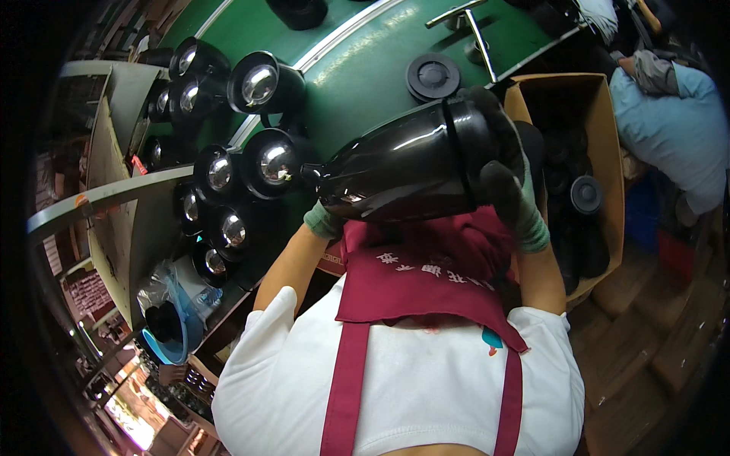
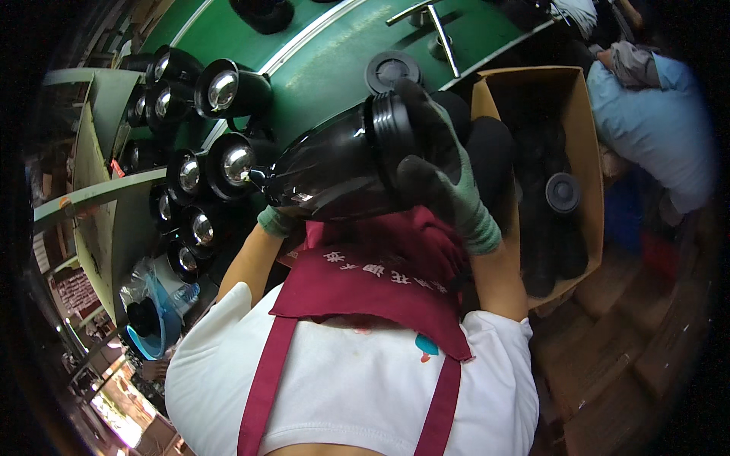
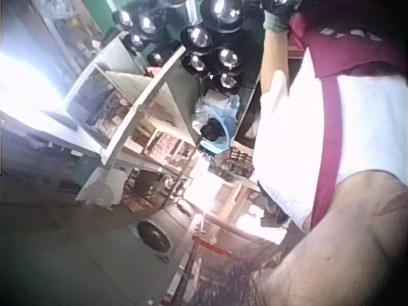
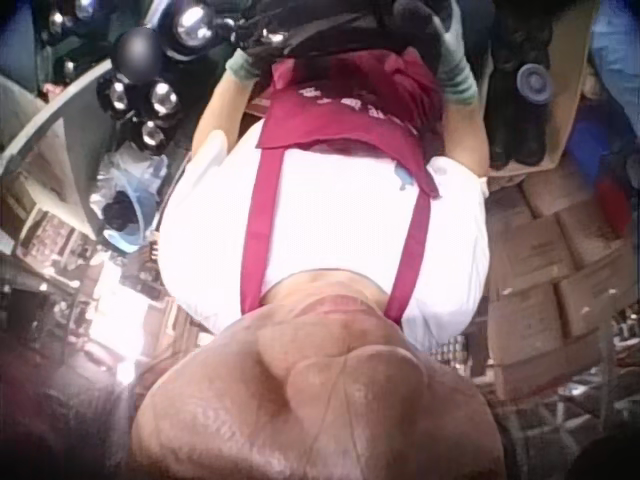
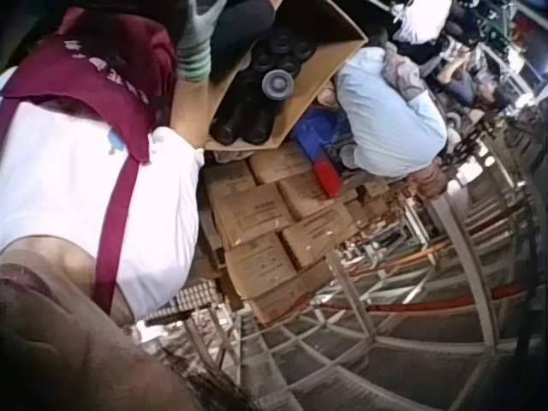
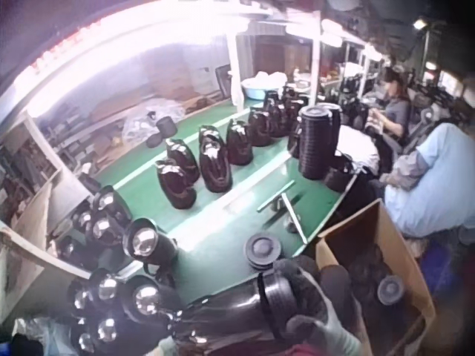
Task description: The person repeatedly picks up black kettle bodies and lids from a green workbench, aligns and presses the lids onto the bodies, and places the assembled units back on the bench. The process is repeated for multiple units in a continuous assembly-line manner.
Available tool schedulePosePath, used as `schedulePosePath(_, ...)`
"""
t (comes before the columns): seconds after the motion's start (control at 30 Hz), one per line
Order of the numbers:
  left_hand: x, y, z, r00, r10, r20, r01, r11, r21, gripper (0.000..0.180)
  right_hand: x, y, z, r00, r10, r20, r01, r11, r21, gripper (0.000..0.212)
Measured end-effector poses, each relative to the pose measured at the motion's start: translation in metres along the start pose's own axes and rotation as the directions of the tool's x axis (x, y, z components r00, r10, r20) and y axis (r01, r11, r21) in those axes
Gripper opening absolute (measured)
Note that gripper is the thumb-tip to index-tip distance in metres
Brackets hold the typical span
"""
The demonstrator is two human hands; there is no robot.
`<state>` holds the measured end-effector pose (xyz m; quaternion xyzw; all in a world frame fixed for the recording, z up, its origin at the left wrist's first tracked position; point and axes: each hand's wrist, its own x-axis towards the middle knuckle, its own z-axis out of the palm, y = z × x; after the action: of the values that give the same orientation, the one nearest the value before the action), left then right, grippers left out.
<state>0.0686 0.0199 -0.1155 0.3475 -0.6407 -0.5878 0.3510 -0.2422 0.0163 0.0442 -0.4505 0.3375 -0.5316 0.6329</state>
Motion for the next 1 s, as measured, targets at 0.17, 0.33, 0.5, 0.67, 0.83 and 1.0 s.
schedulePosePath(0.17,0.003,-0.001,-0.005,0.997,-0.022,0.071,0.020,0.999,0.035,0.048,-0.017,0.019,-0.019,0.989,-0.146,-0.037,0.136,0.973,-0.189,0.079)
schedulePosePath(0.33,0.001,0.000,-0.012,0.994,-0.040,0.104,0.035,0.998,0.058,0.048,-0.020,0.034,-0.021,0.963,-0.261,-0.072,0.246,0.954,-0.169,0.075)
schedulePosePath(0.5,-0.006,-0.001,-0.019,0.992,-0.056,0.114,0.048,0.996,0.076,0.047,-0.021,0.033,-0.024,0.972,-0.216,-0.095,0.203,0.970,-0.131,0.070)
schedulePosePath(0.67,-0.003,0.002,-0.020,0.992,-0.058,0.111,0.050,0.996,0.071,0.046,-0.014,0.048,-0.032,0.940,-0.342,0.009,0.333,0.909,-0.250,0.072)
schedulePosePath(0.83,0.013,0.010,-0.022,0.985,0.032,-0.171,-0.021,0.997,0.070,0.048,-0.013,0.031,-0.028,0.975,-0.220,-0.021,0.212,0.961,-0.178,0.071)
schedulePosePath(1.0,0.060,0.106,0.000,0.962,-0.141,-0.235,0.164,0.983,0.078,0.036,-0.014,0.005,-0.017,0.989,0.081,-0.120,-0.074,0.995,0.061,0.061)
